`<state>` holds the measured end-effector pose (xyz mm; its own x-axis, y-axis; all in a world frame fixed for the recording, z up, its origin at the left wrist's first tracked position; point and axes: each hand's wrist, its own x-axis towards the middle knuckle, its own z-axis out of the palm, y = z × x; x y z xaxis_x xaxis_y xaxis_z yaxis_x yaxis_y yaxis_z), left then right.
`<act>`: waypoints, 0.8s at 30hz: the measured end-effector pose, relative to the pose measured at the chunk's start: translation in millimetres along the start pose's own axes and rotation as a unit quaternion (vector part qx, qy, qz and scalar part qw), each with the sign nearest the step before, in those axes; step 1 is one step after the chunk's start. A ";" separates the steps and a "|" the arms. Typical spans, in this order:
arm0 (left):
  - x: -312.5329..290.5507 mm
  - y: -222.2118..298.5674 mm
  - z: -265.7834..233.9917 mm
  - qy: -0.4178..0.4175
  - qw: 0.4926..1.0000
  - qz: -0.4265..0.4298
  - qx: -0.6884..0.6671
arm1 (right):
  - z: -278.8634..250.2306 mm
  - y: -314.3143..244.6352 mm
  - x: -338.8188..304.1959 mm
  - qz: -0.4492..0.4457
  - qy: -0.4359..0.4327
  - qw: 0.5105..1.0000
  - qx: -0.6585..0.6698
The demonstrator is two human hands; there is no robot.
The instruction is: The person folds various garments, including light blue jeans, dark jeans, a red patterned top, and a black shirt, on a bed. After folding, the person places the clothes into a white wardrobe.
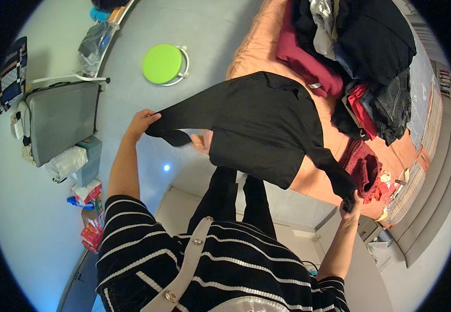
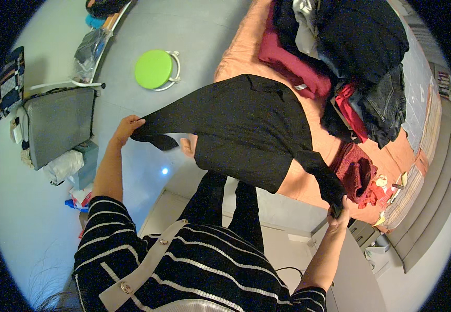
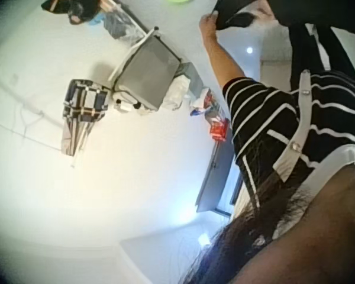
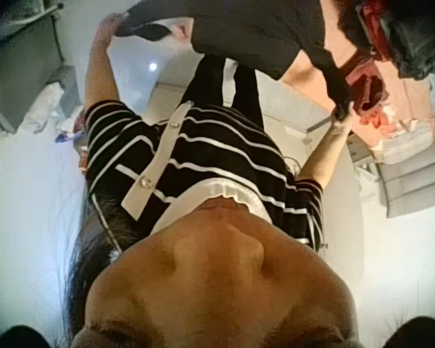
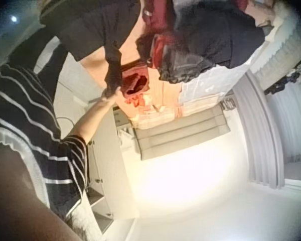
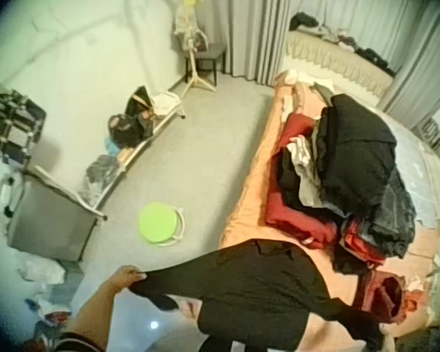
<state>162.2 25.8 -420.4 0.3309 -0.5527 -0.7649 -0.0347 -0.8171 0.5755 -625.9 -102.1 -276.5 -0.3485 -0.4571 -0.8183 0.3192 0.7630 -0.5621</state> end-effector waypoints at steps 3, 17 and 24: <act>-26.9 37.9 -24.4 -0.142 0.956 -0.019 0.256 | 26.6 -5.9 -5.1 -0.004 0.064 0.998 0.012; -94.2 -3.7 -128.2 -0.071 0.869 -0.135 0.470 | -23.9 -46.6 14.5 0.006 0.013 0.999 0.037; -164.5 41.5 -147.0 0.161 0.828 -0.051 0.534 | -51.9 -102.4 10.0 -0.024 -0.099 0.995 -0.015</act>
<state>245.0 106.9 -228.1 0.6112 -0.5405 -0.5782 -0.7494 -0.6302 -0.2030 -707.8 -161.1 -220.9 -0.1810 -0.5714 -0.8005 0.2783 0.7509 -0.5989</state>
